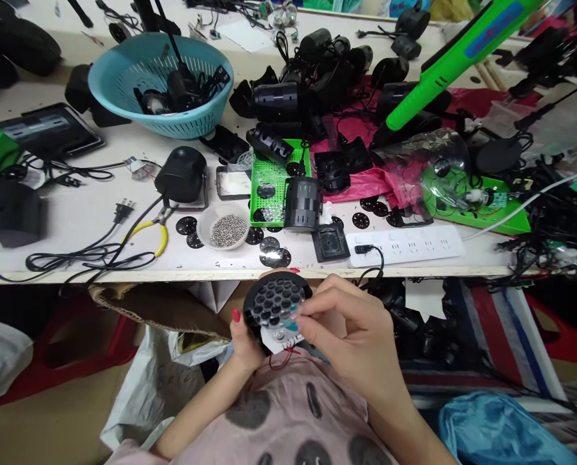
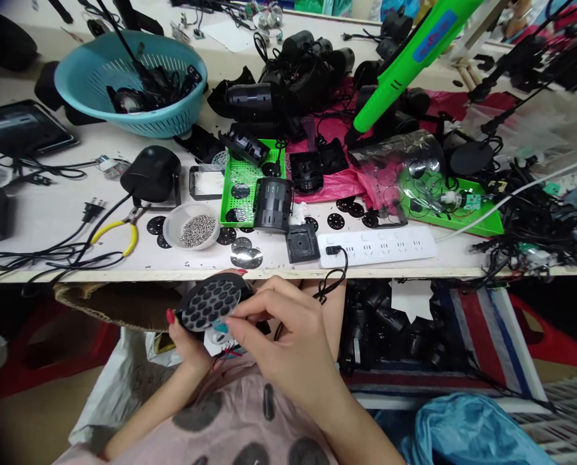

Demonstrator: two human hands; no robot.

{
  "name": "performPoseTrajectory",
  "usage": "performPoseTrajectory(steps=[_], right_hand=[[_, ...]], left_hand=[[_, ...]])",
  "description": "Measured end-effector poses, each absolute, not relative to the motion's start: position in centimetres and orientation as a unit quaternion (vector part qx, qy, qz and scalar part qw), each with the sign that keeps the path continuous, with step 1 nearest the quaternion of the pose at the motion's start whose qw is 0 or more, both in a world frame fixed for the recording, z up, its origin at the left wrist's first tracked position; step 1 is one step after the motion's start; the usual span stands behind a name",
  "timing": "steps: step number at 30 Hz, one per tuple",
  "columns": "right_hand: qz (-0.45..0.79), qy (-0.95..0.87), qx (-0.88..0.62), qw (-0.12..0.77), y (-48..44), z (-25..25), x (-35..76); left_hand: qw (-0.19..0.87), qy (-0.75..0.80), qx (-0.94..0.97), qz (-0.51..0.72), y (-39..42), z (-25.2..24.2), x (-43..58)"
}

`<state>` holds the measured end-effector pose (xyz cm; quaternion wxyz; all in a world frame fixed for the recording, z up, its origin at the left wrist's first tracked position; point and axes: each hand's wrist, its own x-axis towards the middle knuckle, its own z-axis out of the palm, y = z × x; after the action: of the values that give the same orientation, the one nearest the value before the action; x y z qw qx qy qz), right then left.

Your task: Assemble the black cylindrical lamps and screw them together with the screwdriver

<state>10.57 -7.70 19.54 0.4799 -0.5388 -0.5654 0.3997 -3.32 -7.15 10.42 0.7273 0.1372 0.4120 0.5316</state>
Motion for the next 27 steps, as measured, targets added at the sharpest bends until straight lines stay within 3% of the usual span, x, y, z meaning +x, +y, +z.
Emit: performPoseTrajectory(steps=[6,16,27], right_hand=[[0.415,-0.551,-0.568,0.448,-6.9,18.8,10.7],[0.397,-0.57,-0.551,0.461,-7.8,17.3,12.6],[0.17,-0.729,-0.51,0.424,-7.9,14.6,13.1]], left_hand=[[0.628,0.509,0.144,0.57,-6.5,11.8,-2.2],[0.703,0.454,0.097,0.539,-5.5,12.5,-1.6],[0.759,0.45,0.058,0.468,-5.2,12.5,-1.3]])
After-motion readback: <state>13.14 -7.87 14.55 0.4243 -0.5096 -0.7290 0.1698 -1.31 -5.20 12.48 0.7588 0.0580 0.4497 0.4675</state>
